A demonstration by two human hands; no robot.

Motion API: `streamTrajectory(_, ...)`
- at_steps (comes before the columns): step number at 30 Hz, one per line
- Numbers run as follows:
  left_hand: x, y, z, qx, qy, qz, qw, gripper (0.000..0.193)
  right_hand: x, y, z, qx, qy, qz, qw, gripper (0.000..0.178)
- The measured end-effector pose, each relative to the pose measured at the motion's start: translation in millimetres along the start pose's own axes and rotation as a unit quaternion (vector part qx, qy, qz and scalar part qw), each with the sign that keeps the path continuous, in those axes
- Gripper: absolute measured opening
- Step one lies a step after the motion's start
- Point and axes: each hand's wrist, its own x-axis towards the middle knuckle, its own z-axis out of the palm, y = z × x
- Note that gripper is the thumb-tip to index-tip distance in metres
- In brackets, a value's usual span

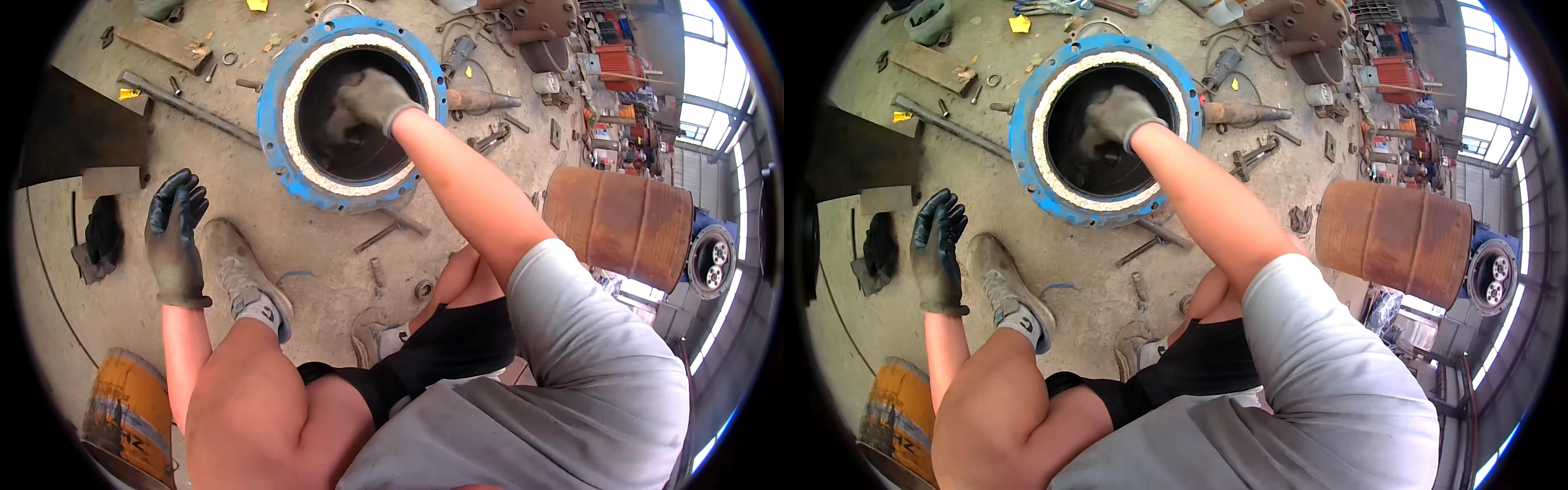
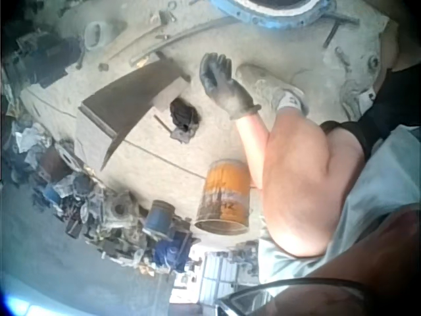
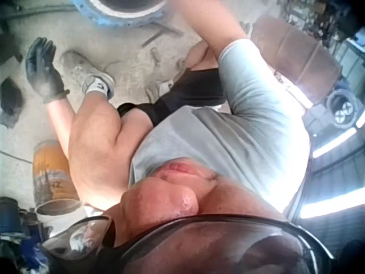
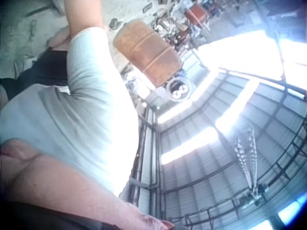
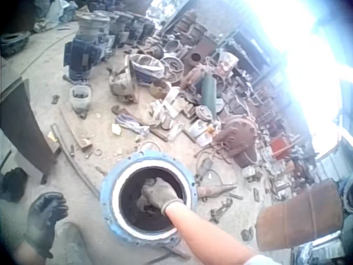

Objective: The person cleans the interior of a large blue-rimmed metal flange by hand, then moves it outside and uses a power tool to grind or polish the inner surface. The person also wipes the part with a cloth during the process.

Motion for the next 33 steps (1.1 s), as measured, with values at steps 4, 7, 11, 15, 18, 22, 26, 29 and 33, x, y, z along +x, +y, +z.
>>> streamTrajectory(4, -3, -2, 2, 0.011, 0.009, -0.005, 1.000, 0.038, -45, -1, 10, -0.283, 0.099, -0.105, 0.948, 0.074)
streamTrajectory(7, 2, 0, 11, 0.010, 0.005, -0.003, 1.000, 0.038, -40, 19, 28, -0.259, 0.059, -0.173, 0.948, 0.082)
streamTrajectory(11, 1, -1, 17, 0.014, -0.005, -0.006, 1.000, 0.038, -20, 28, 48, -0.343, 0.067, -0.202, 0.915, 0.079)
streamTrajectory(15, -3, -3, 20, 0.032, 0.003, -0.005, 0.999, 0.036, 6, 35, 38, -0.345, 0.072, -0.197, 0.915, 0.079)
streamTrajectory(18, 0, 2, 20, 0.018, 0.010, 0.006, 1.000, 0.033, 7, 37, 40, -0.290, 0.095, -0.200, 0.931, 0.075)
streamTrajectory(22, 0, 4, 20, 0.004, 0.006, 0.004, 1.000, 0.034, 1, 43, 61, -0.236, 0.046, -0.008, 0.971, 0.077)
streamTrajectory(26, 2, 1, 24, -0.015, 0.002, 0.000, 1.000, 0.034, 7, 52, 70, -0.193, 0.012, 0.121, 0.974, 0.065)
streamTrajectory(29, -3, 4, 14, -0.013, 0.022, -0.002, 1.000, 0.034, -2, 30, 45, -0.309, -0.117, 0.040, 0.943, 0.040)
streamTrajectory(33, 6, -1, 22, -0.011, -0.004, 0.016, 1.000, 0.034, 33, 55, 30, -0.375, -0.076, -0.065, 0.922, 0.030)
